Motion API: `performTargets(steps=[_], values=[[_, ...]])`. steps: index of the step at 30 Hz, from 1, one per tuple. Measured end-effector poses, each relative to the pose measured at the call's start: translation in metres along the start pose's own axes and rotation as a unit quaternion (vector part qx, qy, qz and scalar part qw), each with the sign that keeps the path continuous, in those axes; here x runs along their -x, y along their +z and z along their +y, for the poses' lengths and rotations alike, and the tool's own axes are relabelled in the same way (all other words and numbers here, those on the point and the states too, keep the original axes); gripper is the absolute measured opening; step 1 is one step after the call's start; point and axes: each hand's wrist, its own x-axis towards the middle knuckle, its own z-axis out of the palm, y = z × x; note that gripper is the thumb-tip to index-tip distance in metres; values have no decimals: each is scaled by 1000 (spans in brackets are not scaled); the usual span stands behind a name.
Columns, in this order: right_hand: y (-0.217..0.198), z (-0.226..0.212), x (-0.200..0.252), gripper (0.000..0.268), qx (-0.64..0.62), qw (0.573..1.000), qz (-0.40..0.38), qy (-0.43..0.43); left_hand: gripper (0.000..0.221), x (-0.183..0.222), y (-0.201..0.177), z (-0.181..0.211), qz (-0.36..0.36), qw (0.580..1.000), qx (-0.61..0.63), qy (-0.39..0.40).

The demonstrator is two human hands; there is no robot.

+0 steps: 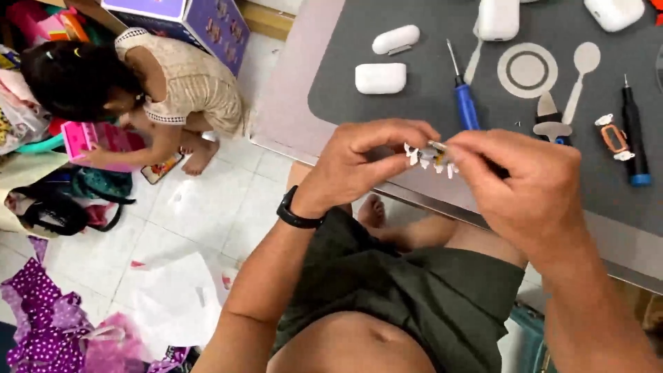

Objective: Reassembling the internal components of a wireless earbud charging case using precision tools.

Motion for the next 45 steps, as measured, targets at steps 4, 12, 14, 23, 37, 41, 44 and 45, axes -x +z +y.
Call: performTargets(steps=[4, 12, 14, 23, 37, 41, 44, 45], values=[[4, 15, 6, 9, 12, 999, 25, 38, 27, 0, 0, -2, 7, 1000, 25, -13], [-1, 13, 1, 25, 15, 998, -26, -50, 29, -1, 1, 3, -5, 1000, 21, -7], [-1, 17, 0, 22, 31, 995, -33, -84, 29, -1, 2, 5, -11, 1000, 10, -9], [3, 12, -1, 13, -26, 999, -9, 38, 30, -1, 4, 3, 1, 1000, -3, -20], [-9, 37, 19, 44, -57, 985, 41, 161, 24, -4, 34, 15, 10, 887, -449, 107], [-27, 57, 40, 32, -383, 893, 177, 158, 34, -5, 33, 12, -7, 877, -469, 103], [-19, 54, 36, 27, -496, 839, 188, 122, 48, -6, 31, 13, -18, 881, -464, 93], [-13, 50, 31, 10, -507, 836, 190, 93, 46, -7, 32, 14, -19, 879, -470, 85]])
